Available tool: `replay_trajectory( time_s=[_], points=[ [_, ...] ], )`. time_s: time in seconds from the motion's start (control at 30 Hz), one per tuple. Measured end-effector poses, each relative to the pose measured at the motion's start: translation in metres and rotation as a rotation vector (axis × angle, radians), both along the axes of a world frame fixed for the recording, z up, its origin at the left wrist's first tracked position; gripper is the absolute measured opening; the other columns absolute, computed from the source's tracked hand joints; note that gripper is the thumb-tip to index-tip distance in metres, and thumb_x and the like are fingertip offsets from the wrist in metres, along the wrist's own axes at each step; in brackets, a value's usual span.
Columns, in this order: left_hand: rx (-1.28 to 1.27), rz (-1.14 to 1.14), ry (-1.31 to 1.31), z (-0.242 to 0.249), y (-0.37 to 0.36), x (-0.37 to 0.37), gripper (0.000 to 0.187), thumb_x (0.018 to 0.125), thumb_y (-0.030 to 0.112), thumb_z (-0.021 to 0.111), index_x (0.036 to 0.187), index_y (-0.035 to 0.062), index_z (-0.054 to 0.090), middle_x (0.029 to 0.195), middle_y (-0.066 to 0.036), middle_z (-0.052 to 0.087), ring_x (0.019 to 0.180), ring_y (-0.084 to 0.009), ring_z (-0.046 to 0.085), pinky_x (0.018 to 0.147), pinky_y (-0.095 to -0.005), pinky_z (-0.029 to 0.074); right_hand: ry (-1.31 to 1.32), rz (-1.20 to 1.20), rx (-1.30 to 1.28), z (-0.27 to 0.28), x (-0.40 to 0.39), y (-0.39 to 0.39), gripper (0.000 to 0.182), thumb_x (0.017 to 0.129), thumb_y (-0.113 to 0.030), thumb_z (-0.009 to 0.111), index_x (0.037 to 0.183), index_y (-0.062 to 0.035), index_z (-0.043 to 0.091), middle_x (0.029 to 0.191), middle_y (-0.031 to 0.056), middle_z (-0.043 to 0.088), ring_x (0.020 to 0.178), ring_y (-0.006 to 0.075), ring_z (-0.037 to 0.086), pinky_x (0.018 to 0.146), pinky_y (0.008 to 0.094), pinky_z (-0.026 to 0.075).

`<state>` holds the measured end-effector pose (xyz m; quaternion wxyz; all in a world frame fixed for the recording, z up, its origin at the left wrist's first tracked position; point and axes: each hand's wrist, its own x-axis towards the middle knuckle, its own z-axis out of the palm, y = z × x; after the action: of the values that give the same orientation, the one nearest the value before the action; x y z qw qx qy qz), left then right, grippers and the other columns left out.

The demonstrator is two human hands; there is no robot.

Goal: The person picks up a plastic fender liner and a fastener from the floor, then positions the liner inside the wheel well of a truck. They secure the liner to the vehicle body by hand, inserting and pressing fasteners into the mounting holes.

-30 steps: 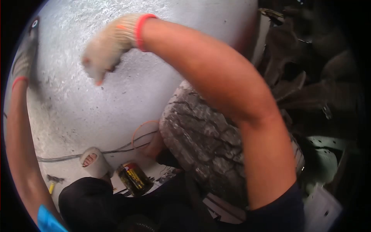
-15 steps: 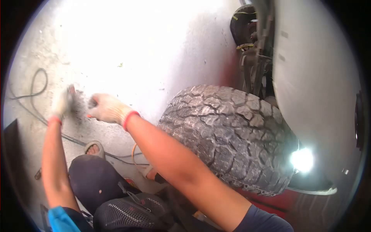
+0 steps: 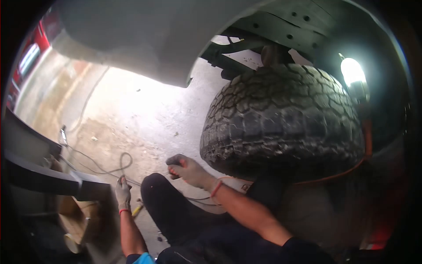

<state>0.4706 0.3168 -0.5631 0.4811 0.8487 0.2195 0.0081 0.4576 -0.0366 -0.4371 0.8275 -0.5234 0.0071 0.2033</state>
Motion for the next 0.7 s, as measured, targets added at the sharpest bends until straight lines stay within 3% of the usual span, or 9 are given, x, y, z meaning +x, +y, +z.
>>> replay_trajectory(
  time_s=[0.03,0.13,0.23,0.27,0.3,0.33,0.47,0.6,0.7],
  points=[
    [-0.045,-0.018,-0.199,0.013,-0.006,0.015,0.04,0.106,0.036,0.048,0.128,0.0052,0.063,0.067,-0.002,0.057,0.055,-0.0112,0.051,0.051,-0.0268,0.04,-0.094,0.027,-0.042,0.021,-0.006,-0.013,0.023,0.101,-0.015,0.062,0.119,-0.001,0.06,0.097,0.0012,0.063,0.083,0.0088,0.06,0.075,0.0254,0.054],
    [0.063,-0.134,-0.314,0.068,-0.04,0.047,0.048,0.108,0.036,0.042,0.134,-0.0013,0.058,0.114,-0.015,0.067,0.1,-0.0209,0.062,0.091,-0.0327,0.049,-0.293,-0.025,-0.066,0.099,-0.008,-0.045,0.027,0.098,-0.019,0.067,0.118,-0.0011,0.063,0.099,0.003,0.066,0.083,0.0072,0.059,0.074,0.0239,0.052],
    [0.027,-0.277,-0.236,0.166,-0.137,0.029,0.036,0.108,0.028,0.046,0.129,0.005,0.064,0.101,-0.01,0.071,0.079,-0.0159,0.063,0.075,-0.0311,0.052,-0.478,-0.284,-0.136,0.195,-0.013,-0.073,0.031,0.094,-0.021,0.072,0.116,-0.0014,0.065,0.095,0.0023,0.067,0.082,0.0071,0.059,0.072,0.0233,0.05],
    [0.275,-0.496,-0.71,0.151,-0.146,0.043,0.034,0.107,0.025,0.049,0.128,0.0041,0.065,0.104,-0.013,0.073,0.083,-0.016,0.063,0.078,-0.0321,0.052,-0.512,-0.37,-0.23,0.226,-0.014,-0.087,0.03,0.094,-0.021,0.071,0.116,-0.0017,0.065,0.093,0.0019,0.067,0.082,0.0078,0.059,0.071,0.0239,0.05],
    [0.308,-0.57,-0.748,0.171,-0.171,0.041,0.033,0.105,0.024,0.052,0.127,0.0035,0.065,0.097,-0.011,0.073,0.071,-0.0132,0.06,0.069,-0.0317,0.051,-0.593,-0.424,-0.154,0.239,-0.001,-0.099,0.028,0.094,-0.019,0.069,0.116,-0.0015,0.066,0.093,0.002,0.067,0.082,0.0092,0.06,0.072,0.0254,0.051],
    [0.23,-0.586,-0.46,0.215,-0.201,0.024,0.031,0.102,0.022,0.056,0.126,0.0041,0.065,0.108,-0.019,0.073,0.101,-0.021,0.07,0.09,-0.0339,0.053,-0.667,-0.47,-0.085,0.254,0.014,-0.112,0.026,0.094,-0.017,0.067,0.115,-0.0012,0.066,0.092,0.002,0.067,0.082,0.0106,0.061,0.073,0.0269,0.052],
    [0.184,-0.811,-0.476,0.277,-0.274,0.044,0.034,0.101,0.024,0.058,0.127,0.0028,0.065,0.094,-0.013,0.071,0.07,-0.0134,0.064,0.07,-0.0291,0.052,-0.738,-0.673,0.1,0.328,0.054,-0.169,0.017,0.092,-0.012,0.061,0.101,-0.0018,0.071,0.091,0.0076,0.069,0.075,0.0155,0.065,0.069,0.0299,0.053],
    [-0.14,-0.819,-0.456,0.317,-0.346,0.092,0.043,0.104,0.033,0.055,0.134,0.0031,0.061,0.093,-0.005,0.069,0.058,-0.0062,0.054,0.056,-0.0261,0.046,-0.579,-0.88,-0.238,0.371,0.103,-0.218,0.019,0.09,-0.015,0.061,0.099,-0.0019,0.072,0.103,0.0192,0.072,0.094,0.029,0.071,0.079,0.0354,0.055],
    [-0.412,-0.714,-0.472,0.326,-0.404,0.133,0.045,0.103,0.041,0.055,0.124,0.0021,0.065,0.089,-0.006,0.069,0.053,-0.0062,0.051,0.05,-0.0266,0.042,-0.686,-1.264,-0.74,0.329,0.211,-0.263,0.027,0.087,-0.022,0.064,0.099,0.0021,0.071,0.101,0.0226,0.073,0.104,0.0379,0.069,0.089,0.0392,0.054]
  ],
)
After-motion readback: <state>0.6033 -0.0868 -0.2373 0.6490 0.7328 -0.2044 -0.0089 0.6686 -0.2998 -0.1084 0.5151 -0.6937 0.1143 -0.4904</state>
